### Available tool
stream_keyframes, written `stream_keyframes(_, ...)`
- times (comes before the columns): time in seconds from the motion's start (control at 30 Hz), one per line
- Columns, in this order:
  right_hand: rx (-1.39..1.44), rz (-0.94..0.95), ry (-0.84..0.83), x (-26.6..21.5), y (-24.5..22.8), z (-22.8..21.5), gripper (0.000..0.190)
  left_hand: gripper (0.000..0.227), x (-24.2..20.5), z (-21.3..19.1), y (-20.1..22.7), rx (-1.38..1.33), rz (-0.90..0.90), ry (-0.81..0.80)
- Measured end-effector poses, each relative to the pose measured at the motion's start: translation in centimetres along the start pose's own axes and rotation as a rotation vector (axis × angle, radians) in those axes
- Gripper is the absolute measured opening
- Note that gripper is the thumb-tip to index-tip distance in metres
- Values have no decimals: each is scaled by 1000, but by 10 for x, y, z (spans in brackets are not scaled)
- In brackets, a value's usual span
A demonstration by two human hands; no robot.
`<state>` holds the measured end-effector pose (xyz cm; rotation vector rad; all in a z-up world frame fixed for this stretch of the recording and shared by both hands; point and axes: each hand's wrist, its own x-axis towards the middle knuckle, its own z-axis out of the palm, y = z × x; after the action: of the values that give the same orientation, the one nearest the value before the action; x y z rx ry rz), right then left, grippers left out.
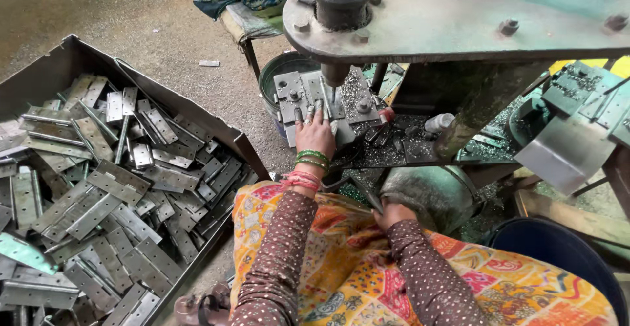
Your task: The person operates a drill press to machine metal brackets. They pick up brackets from a nearby bin, position them under the drill, activate the machine, and then return the processed pieces to the bin.
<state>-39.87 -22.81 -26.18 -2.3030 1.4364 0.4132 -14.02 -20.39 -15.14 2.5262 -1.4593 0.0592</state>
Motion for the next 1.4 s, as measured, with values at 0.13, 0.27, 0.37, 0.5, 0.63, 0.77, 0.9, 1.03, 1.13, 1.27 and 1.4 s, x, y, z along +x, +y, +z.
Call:
stream_keyframes(0.13, -31, -47, -41, -11, -21, -48, 46, 36, 10, -7, -11, 19, 37, 52)
stream_keyframes(0.27, -107, -24, -88, -12, -32, -81, 47, 36, 23, -7, -14, 0, 15, 82)
stream_keyframes(0.37, -61, -44, -55, -6, -29, -74, 46, 32, 33, -18, -16, 24, -47, -50)
stream_keyframes(0.5, -44, -34, 8, -4, -4, -15, 49, 31, 33, -28, -17, 90, -56, -109)
stream_keyframes(0.63, -128, -12, -50, 8, 3, 12, 53, 32, 31, -27, -18, 17, -34, 44)
stream_keyframes(0.77, -31, -21, -64, -3, -9, -18, 59, 31, 36, -28, -21, -38, -33, -19)
stream_keyframes(0.9, 86, -108, 153, -32, -17, -66, 51, 29, 23, -40, -19, 39, 7, -80)
stream_keyframes(1.03, 362, -247, 556, -51, -27, -87, 37, 23, -33, -47, 1, 88, 88, -77)
stream_keyframes(1.13, 430, -237, 649, -53, -29, -87, 30, 18, -78, -28, 16, 32, 167, 185)
stream_keyframes(1.27, 425, -277, 715, -54, -27, -78, 30, 24, -92, 4, 10, 78, 261, 465)
stream_keyframes(1.4, 414, -268, 710, -50, -25, -83, 28, 12, -78, 7, 5, -46, 379, 491)
